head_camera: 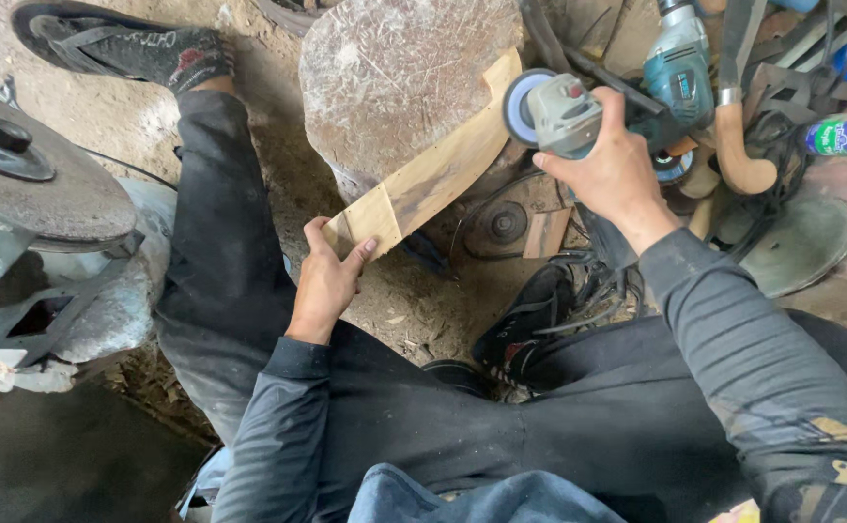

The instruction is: The person sits on the floor and uses an angle grinder with a sanding disc to smooth a curved wooden piece. They hold the wood with one hand and move the grinder along its surface, then flip the piece to sand the other side.

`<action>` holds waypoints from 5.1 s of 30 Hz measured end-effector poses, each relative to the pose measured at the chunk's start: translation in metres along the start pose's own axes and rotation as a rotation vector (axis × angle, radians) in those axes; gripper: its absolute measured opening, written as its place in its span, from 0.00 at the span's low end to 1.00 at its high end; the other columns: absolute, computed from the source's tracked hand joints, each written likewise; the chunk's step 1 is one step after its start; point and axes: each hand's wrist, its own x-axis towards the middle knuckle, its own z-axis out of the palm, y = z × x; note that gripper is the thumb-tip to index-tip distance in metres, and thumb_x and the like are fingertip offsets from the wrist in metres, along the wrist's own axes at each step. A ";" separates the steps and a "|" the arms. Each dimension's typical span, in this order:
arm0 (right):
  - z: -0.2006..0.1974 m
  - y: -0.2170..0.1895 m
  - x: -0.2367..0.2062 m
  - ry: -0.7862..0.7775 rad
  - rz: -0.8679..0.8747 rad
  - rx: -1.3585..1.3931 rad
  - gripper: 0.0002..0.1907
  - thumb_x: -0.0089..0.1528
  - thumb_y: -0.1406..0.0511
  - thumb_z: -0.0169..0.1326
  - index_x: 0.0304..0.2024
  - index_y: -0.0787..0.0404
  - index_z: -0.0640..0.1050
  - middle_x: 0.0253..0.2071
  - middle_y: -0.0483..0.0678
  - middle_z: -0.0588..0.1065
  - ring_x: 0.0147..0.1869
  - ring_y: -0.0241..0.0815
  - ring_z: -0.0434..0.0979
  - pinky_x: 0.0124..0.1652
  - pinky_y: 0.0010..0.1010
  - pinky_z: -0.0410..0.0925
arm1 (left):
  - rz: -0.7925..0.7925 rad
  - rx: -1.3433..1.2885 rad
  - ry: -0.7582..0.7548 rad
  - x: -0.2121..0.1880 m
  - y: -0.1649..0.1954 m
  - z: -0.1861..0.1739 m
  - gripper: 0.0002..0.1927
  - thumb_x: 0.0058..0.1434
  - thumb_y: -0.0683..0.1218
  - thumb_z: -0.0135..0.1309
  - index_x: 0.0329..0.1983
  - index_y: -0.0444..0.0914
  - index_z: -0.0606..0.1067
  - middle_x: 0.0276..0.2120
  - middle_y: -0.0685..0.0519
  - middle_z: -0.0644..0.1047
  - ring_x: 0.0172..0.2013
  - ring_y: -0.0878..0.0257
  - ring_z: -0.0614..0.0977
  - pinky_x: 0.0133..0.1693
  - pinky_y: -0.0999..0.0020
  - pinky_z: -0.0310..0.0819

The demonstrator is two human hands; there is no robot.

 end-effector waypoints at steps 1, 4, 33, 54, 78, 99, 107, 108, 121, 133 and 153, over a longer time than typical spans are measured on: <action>0.000 0.001 -0.001 0.034 -0.010 -0.018 0.45 0.58 0.52 0.70 0.66 0.60 0.58 0.49 0.67 0.79 0.51 0.66 0.81 0.50 0.48 0.74 | 0.004 -0.009 0.000 -0.001 -0.001 0.001 0.37 0.63 0.57 0.59 0.63 0.34 0.55 0.25 0.42 0.79 0.17 0.60 0.79 0.20 0.62 0.74; 0.008 -0.007 -0.018 0.053 -0.038 -0.050 0.46 0.57 0.53 0.71 0.66 0.60 0.58 0.48 0.68 0.79 0.51 0.67 0.81 0.49 0.50 0.73 | -0.009 0.001 0.002 -0.004 -0.009 0.005 0.38 0.63 0.58 0.59 0.64 0.34 0.55 0.27 0.38 0.79 0.18 0.53 0.80 0.25 0.57 0.75; 0.036 -0.075 -0.087 -0.199 0.008 -0.128 0.45 0.55 0.51 0.67 0.66 0.54 0.57 0.39 0.67 0.79 0.43 0.71 0.80 0.42 0.55 0.73 | 0.017 -0.020 0.025 -0.011 -0.027 0.014 0.36 0.63 0.59 0.58 0.62 0.35 0.55 0.31 0.34 0.80 0.20 0.48 0.83 0.26 0.55 0.77; 0.036 -0.070 -0.075 -0.179 -0.105 -0.089 0.43 0.53 0.52 0.68 0.63 0.53 0.59 0.45 0.63 0.79 0.41 0.67 0.82 0.37 0.52 0.74 | -0.028 0.050 -0.030 0.007 -0.014 -0.001 0.39 0.63 0.57 0.59 0.65 0.32 0.54 0.24 0.41 0.79 0.18 0.54 0.81 0.22 0.60 0.75; -0.004 0.016 0.072 0.076 0.008 0.022 0.45 0.58 0.52 0.71 0.66 0.61 0.60 0.55 0.63 0.78 0.60 0.59 0.80 0.58 0.43 0.71 | 0.002 0.176 -0.105 0.066 -0.002 -0.045 0.38 0.61 0.57 0.61 0.65 0.34 0.57 0.31 0.34 0.80 0.20 0.52 0.82 0.25 0.56 0.76; 0.033 -0.057 -0.043 -0.179 -0.005 -0.148 0.45 0.54 0.51 0.68 0.65 0.55 0.58 0.44 0.64 0.78 0.42 0.67 0.82 0.39 0.52 0.75 | 0.017 0.177 -0.136 0.061 -0.006 -0.044 0.38 0.62 0.57 0.59 0.64 0.33 0.56 0.30 0.37 0.79 0.19 0.55 0.81 0.22 0.59 0.76; 0.031 -0.056 -0.040 -0.085 -0.108 -0.091 0.44 0.54 0.52 0.68 0.64 0.56 0.59 0.48 0.65 0.78 0.44 0.68 0.81 0.39 0.52 0.74 | 0.036 0.142 -0.151 0.070 -0.008 -0.047 0.38 0.62 0.57 0.59 0.63 0.32 0.56 0.32 0.38 0.79 0.18 0.54 0.81 0.22 0.60 0.76; 0.027 -0.050 -0.035 -0.074 -0.073 -0.086 0.45 0.53 0.53 0.69 0.64 0.55 0.59 0.46 0.65 0.78 0.45 0.67 0.81 0.40 0.52 0.74 | 0.050 0.147 -0.148 0.073 -0.008 -0.048 0.38 0.62 0.57 0.59 0.63 0.32 0.57 0.31 0.38 0.79 0.19 0.55 0.81 0.22 0.60 0.76; 0.000 0.020 0.062 0.045 -0.017 0.010 0.46 0.58 0.52 0.72 0.66 0.61 0.59 0.56 0.64 0.78 0.58 0.60 0.81 0.58 0.43 0.71 | 0.078 0.252 -0.139 0.093 0.005 -0.067 0.38 0.61 0.58 0.61 0.64 0.34 0.58 0.27 0.39 0.79 0.20 0.54 0.82 0.25 0.58 0.77; 0.002 0.024 0.052 0.097 -0.085 0.065 0.44 0.59 0.53 0.72 0.66 0.62 0.61 0.53 0.62 0.80 0.58 0.58 0.83 0.56 0.42 0.73 | 0.037 0.265 -0.166 0.092 0.006 -0.068 0.40 0.60 0.60 0.61 0.65 0.34 0.59 0.24 0.41 0.78 0.19 0.55 0.81 0.25 0.60 0.75; 0.040 -0.068 -0.060 -0.079 -0.138 -0.069 0.46 0.53 0.52 0.70 0.64 0.57 0.58 0.46 0.63 0.79 0.43 0.66 0.82 0.43 0.53 0.73 | 0.102 0.204 -0.078 0.037 0.013 -0.050 0.35 0.63 0.57 0.60 0.60 0.31 0.59 0.22 0.41 0.77 0.18 0.53 0.81 0.24 0.57 0.76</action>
